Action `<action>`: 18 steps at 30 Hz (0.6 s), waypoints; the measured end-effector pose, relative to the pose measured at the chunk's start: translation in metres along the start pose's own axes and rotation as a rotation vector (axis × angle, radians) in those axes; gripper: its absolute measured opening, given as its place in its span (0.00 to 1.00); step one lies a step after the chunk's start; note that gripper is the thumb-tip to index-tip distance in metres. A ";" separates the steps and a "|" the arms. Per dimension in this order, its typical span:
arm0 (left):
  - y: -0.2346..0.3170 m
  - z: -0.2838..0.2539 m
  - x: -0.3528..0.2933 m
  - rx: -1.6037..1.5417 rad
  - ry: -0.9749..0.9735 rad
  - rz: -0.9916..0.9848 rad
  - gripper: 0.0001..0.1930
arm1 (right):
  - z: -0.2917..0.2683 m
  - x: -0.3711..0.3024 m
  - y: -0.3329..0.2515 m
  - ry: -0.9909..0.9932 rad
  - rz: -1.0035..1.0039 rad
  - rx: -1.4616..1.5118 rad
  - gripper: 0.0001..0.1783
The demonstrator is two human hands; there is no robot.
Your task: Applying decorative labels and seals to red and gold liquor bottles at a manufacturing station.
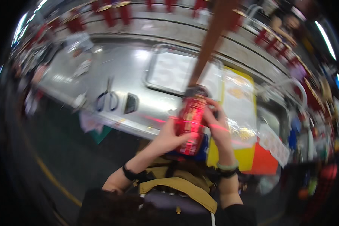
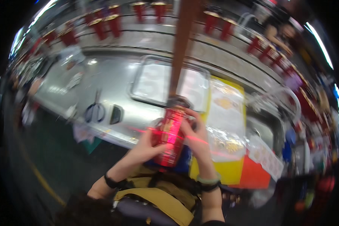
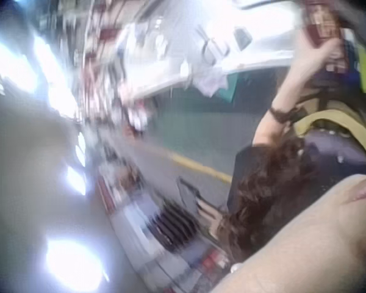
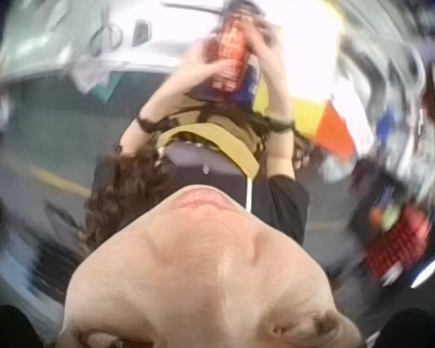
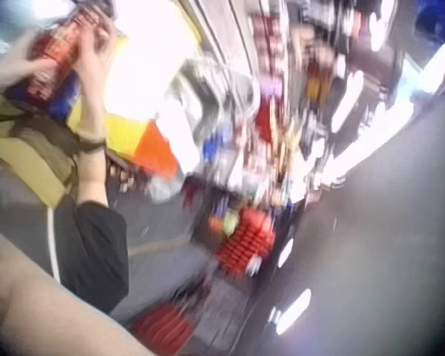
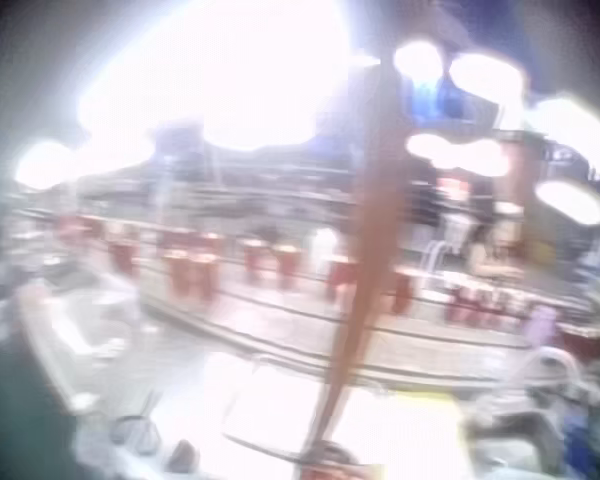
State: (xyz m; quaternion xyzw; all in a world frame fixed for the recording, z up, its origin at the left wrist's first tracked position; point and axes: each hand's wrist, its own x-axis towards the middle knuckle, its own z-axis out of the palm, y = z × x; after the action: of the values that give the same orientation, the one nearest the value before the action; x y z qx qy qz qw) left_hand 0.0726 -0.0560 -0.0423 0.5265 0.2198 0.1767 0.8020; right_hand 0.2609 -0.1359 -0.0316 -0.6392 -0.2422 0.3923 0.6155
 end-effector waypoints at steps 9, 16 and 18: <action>-0.013 -0.012 -0.001 0.072 0.021 0.043 0.49 | 0.001 -0.003 0.005 0.054 -0.151 -0.072 0.32; 0.099 0.008 0.010 0.312 0.271 0.393 0.37 | -0.001 -0.003 0.007 0.027 -0.135 -0.056 0.33; 0.163 0.007 -0.006 0.071 0.229 0.629 0.44 | 0.000 -0.004 0.006 0.064 -0.118 -0.161 0.34</action>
State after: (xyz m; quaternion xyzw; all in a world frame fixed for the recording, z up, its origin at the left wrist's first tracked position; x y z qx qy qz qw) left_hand 0.0628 -0.0025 0.1118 0.5729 0.1414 0.4658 0.6594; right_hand 0.2572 -0.1396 -0.0370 -0.6836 -0.2902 0.3139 0.5916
